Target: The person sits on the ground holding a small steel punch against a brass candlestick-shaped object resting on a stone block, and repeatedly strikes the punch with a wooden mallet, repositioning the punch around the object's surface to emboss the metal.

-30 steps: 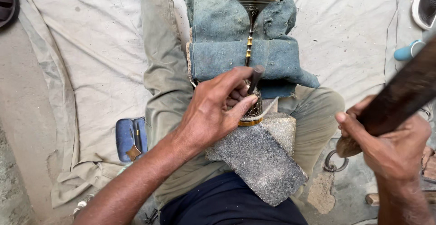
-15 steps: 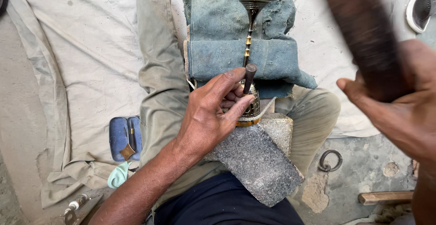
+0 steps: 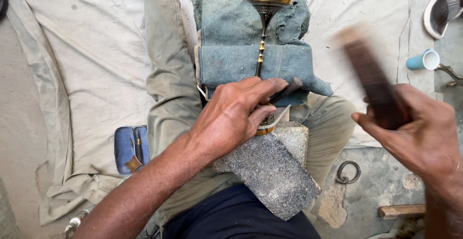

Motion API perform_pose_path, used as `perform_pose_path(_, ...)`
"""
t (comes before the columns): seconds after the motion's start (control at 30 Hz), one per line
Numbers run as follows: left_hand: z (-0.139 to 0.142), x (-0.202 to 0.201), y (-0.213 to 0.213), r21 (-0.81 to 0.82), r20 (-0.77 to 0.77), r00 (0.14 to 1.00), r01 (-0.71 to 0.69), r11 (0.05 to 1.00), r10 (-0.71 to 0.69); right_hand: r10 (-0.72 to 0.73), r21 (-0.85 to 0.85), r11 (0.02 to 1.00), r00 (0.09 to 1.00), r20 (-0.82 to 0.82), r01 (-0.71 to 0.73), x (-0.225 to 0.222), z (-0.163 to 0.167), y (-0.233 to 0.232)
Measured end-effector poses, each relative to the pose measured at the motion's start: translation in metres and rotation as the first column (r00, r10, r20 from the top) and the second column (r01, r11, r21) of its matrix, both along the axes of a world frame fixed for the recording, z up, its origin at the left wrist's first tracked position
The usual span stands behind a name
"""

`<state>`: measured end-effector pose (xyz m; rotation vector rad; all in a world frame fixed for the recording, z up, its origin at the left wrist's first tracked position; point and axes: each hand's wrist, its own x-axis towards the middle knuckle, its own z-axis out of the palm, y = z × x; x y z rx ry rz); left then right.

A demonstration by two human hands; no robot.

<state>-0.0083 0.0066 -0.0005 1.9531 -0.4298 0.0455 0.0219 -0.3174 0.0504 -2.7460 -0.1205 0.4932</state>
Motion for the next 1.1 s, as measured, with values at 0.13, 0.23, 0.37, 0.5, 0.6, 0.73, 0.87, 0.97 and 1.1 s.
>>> perform_pose_path(0.13, 0.0, 0.005, 0.0, 0.066, -0.022, 0.996, 0.087, 0.994, -0.086, 0.135, -0.197, 0.97, 0.99, -0.047, -0.142, -0.024, -0.013, -0.013)
perform_pose_path(0.23, 0.0, 0.012, 0.0, 0.121, 0.009, 0.988, 0.152, 0.981, -0.154, -0.067, 0.235, 0.972, 0.97, 0.234, 0.01, -0.047, -0.035, -0.015)
perform_pose_path(0.37, 0.005, 0.022, -0.001, 0.151, -0.04, 0.965, 0.263, 0.953, -0.26, -0.202, 0.356, 0.922, 0.974, 0.104, 0.153, -0.071, -0.055, -0.017)
perform_pose_path(0.5, 0.014, 0.033, -0.004, 0.223, -0.113, 0.927, 0.374, 0.9, -0.357, -0.26, 0.446, 0.885, 0.937, 0.232, 0.135, -0.091, -0.076, -0.007)
perform_pose_path(0.6, 0.019, 0.033, -0.001, 0.254, -0.158, 0.903, 0.428, 0.868, -0.399, -0.151, 0.301, 0.952, 0.939, 0.31, 0.053, -0.101, -0.087, -0.005)
perform_pose_path(0.73, 0.015, 0.034, -0.003, 0.252, 0.001, 0.888, 0.445, 0.86, -0.46, -0.331, 0.497, 0.86, 0.869, 0.369, 0.116, -0.11, -0.107, -0.004)
perform_pose_path(0.87, 0.004, 0.025, 0.0, 0.185, 0.06, 0.915, 0.382, 0.905, -0.399, -0.14, 0.253, 0.965, 0.944, 0.298, 0.063, -0.11, -0.125, -0.013)
perform_pose_path(0.97, -0.005, 0.002, 0.011, -0.01, 0.062, 0.99, 0.125, 0.992, -0.124, -0.336, 0.582, 0.777, 0.94, 0.058, 0.241, -0.102, -0.125, -0.021)
perform_pose_path(1.1, -0.023, -0.029, 0.008, -0.275, -0.161, 0.963, -0.253, 0.928, 0.214, -0.276, 0.729, 0.65, 0.961, -0.036, 0.214, -0.073, -0.091, -0.023)
